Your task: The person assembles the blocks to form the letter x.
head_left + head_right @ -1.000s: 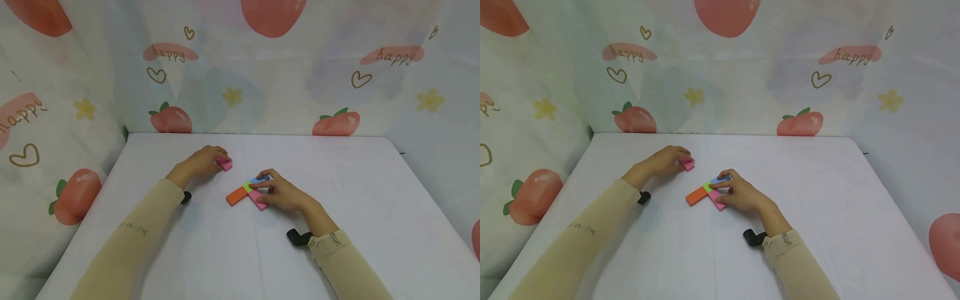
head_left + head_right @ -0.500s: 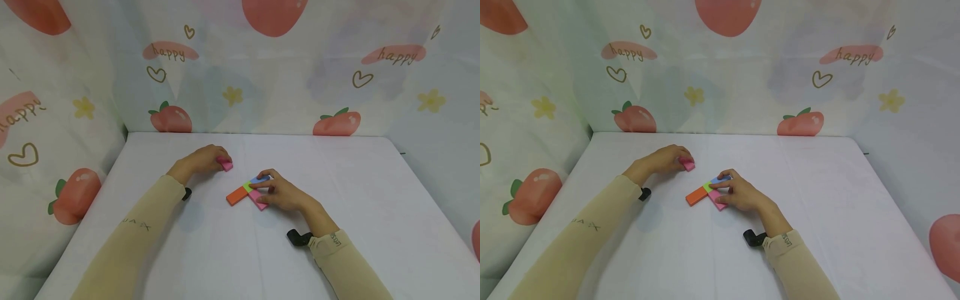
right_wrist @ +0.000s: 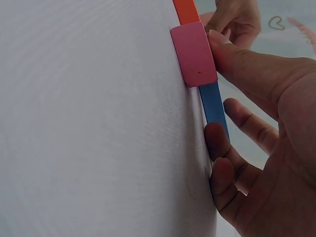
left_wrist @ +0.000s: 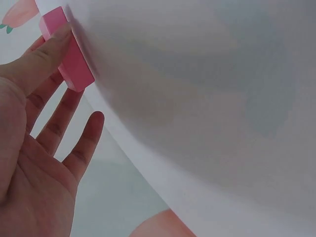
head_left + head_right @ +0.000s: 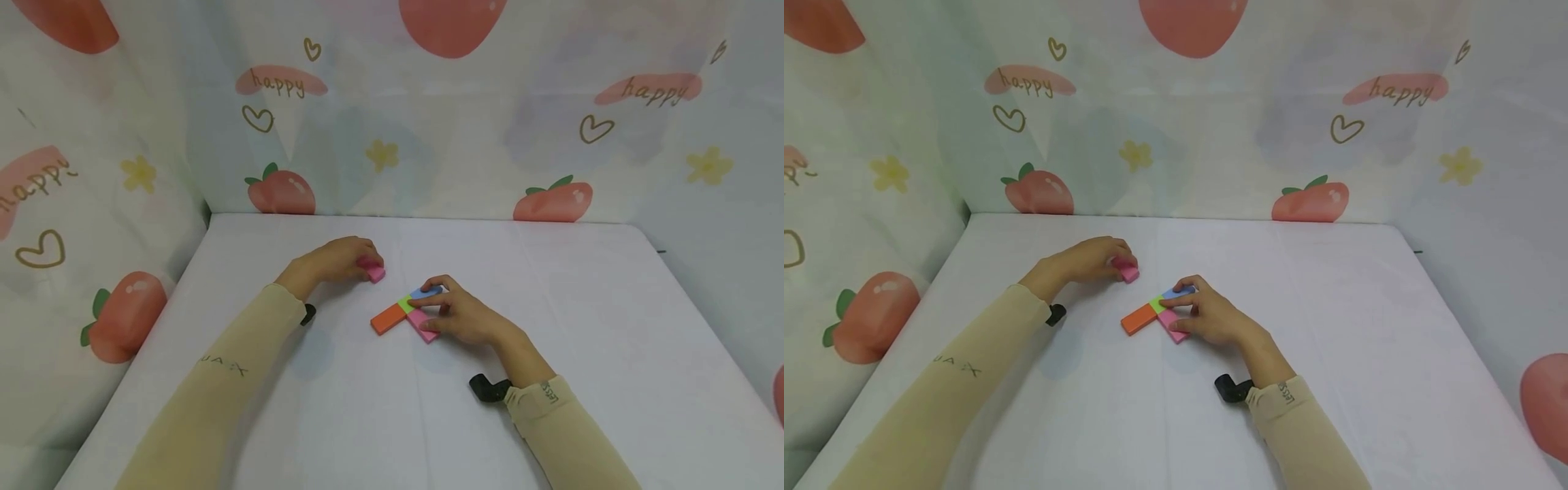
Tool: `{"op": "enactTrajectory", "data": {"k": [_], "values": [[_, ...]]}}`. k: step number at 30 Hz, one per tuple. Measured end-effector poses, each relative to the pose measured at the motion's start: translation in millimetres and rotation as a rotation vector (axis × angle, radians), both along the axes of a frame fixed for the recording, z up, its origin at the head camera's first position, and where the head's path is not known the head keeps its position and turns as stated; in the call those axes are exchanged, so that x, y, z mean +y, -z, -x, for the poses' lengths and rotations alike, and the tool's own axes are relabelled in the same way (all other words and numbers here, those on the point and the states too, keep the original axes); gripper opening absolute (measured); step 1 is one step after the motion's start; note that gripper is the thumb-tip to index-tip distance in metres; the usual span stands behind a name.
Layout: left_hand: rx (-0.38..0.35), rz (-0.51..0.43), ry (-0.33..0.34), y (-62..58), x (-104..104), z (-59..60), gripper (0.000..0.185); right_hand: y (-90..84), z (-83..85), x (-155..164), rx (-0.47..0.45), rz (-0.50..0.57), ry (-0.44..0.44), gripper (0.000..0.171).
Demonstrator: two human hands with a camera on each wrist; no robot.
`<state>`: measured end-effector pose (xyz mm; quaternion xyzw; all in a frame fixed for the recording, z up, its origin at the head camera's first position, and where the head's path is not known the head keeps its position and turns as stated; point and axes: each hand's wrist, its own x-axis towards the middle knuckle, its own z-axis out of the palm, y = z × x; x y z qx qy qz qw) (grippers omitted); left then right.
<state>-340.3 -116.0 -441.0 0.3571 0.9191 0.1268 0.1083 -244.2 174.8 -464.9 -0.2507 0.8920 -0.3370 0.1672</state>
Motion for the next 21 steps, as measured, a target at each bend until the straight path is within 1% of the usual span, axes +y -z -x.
{"op": "enactTrajectory", "data": {"k": [5, 10, 14, 17, 21], "values": [[0.019, -0.003, 0.029, -3.8, 8, -1.1, 0.033, -1.5, 1.9, 1, 0.004, -0.009, 0.006, 0.042], [-0.019, -0.008, 0.041, -8.4, 18, -7.8, 0.031, -2.7, 1.9, 2, -0.004, -0.005, 0.003, 0.042], [-0.036, 0.011, 0.038, -8.9, 23, -13.1, 0.031, -2.3, 1.3, 2, -0.004, 0.001, -0.005, 0.043], [-0.031, 0.031, 0.032, -9.0, 25, -16.6, 0.031, -2.1, 0.6, 1, -0.003, -0.003, -0.003, 0.043], [-0.016, 0.047, 0.041, -7.6, 28, -20.6, 0.03, -1.9, -0.1, 1, -0.009, -0.01, 0.001, 0.043]]}}
